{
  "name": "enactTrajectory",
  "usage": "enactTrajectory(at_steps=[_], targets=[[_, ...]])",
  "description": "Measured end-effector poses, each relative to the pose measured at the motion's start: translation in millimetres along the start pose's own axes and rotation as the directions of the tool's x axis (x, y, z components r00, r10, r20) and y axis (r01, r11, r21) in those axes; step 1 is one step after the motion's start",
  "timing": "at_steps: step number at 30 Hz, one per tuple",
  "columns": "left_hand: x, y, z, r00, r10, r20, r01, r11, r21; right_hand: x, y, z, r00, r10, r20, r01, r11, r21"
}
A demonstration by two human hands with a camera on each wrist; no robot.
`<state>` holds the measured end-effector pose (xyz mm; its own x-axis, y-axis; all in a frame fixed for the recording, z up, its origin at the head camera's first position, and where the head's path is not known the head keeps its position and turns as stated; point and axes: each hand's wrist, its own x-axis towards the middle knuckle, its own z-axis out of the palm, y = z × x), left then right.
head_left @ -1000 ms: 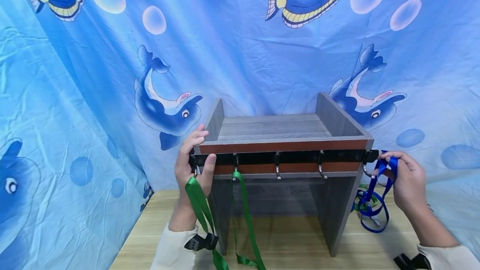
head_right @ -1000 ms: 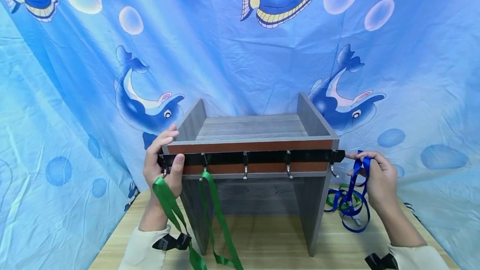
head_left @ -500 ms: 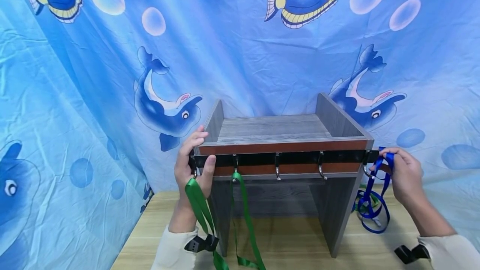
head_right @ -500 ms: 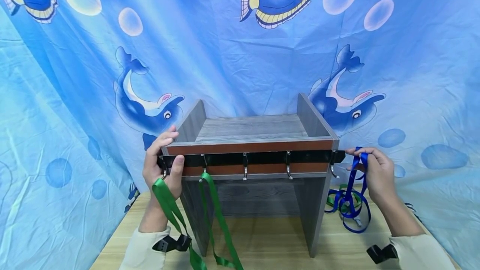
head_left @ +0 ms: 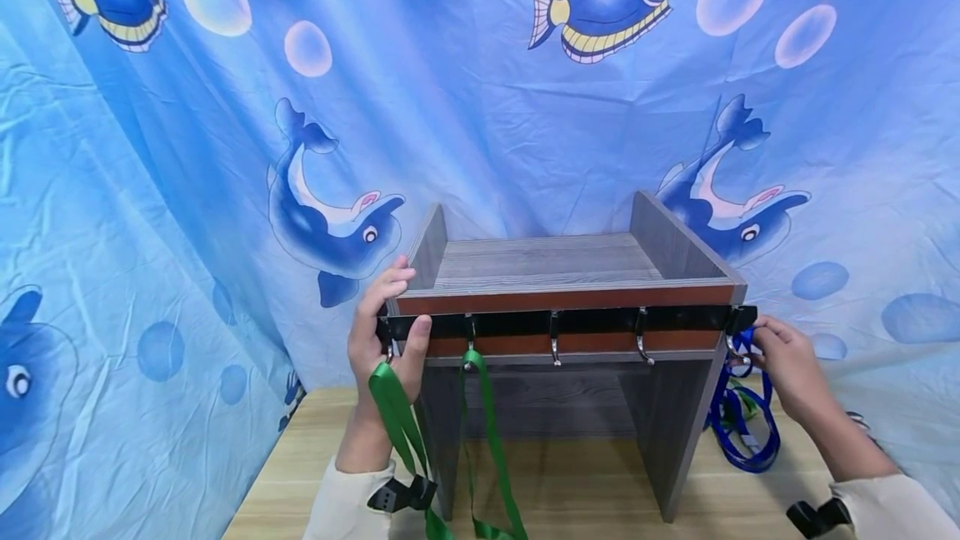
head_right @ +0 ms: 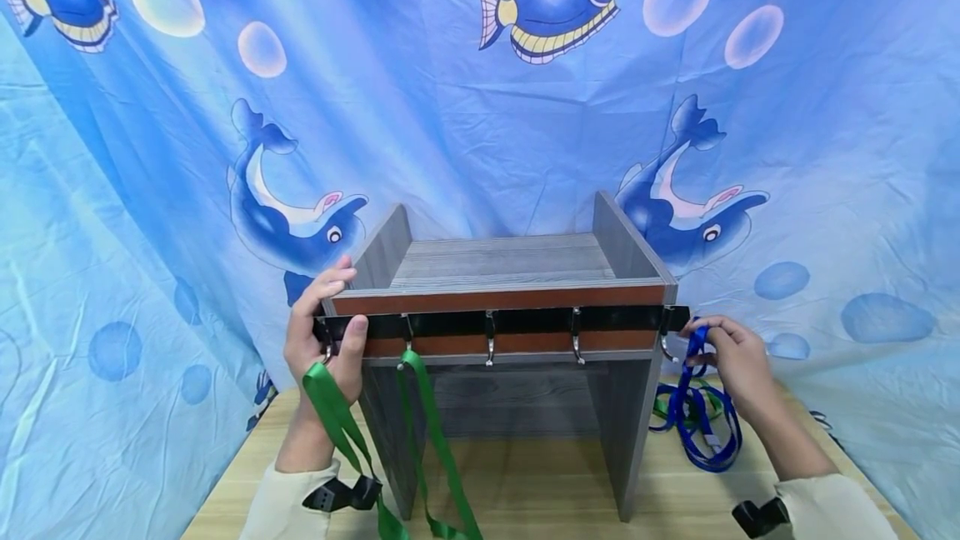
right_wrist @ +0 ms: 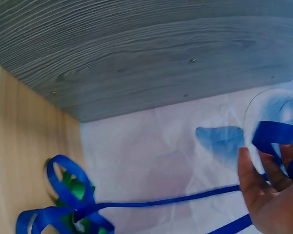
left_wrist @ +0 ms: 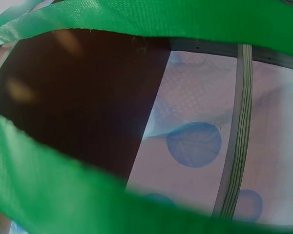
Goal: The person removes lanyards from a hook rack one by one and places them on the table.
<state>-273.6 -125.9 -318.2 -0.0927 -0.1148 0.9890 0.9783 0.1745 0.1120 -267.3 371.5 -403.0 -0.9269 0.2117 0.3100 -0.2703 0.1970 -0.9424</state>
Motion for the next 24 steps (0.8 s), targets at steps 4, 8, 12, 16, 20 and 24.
enactTrajectory(at_steps=[4, 8, 12, 16, 20, 24], targets=[[0.3, 0.9, 0.1, 1.000, 0.012, -0.014, -0.012, 1.000, -0.010, 0.2, 14.6, -3.3, 0.992, 0.087, 0.086, -0.068, 0.977, -0.201], [0.8, 1.2, -0.1, 1.000, 0.010, -0.014, -0.010, 1.000, -0.007, 2.9, 26.6, -9.1, 0.974, 0.168, 0.151, -0.124, 0.957, -0.263], [0.7, 0.7, 0.2, 1.000, -0.005, -0.007, 0.005, 1.000, -0.004, 4.2, 38.9, -11.9, 0.947, 0.226, 0.228, -0.153, 0.942, -0.297], [0.0, 0.4, 1.0, 1.000, -0.003, -0.013, 0.002, 1.000, -0.017, 1.7, 53.6, -11.9, 0.917, 0.272, 0.290, -0.189, 0.940, -0.284], [-0.6, 0.2, 1.8, 1.000, -0.003, -0.016, 0.002, 1.000, -0.029, 1.2, 64.2, -11.9, 0.883, 0.341, 0.322, -0.257, 0.926, -0.277], [-0.8, 0.1, 2.1, 1.000, -0.016, -0.019, 0.016, 0.999, -0.028, 2.8, 69.3, -11.2, 0.854, 0.388, 0.346, -0.288, 0.907, -0.307]])
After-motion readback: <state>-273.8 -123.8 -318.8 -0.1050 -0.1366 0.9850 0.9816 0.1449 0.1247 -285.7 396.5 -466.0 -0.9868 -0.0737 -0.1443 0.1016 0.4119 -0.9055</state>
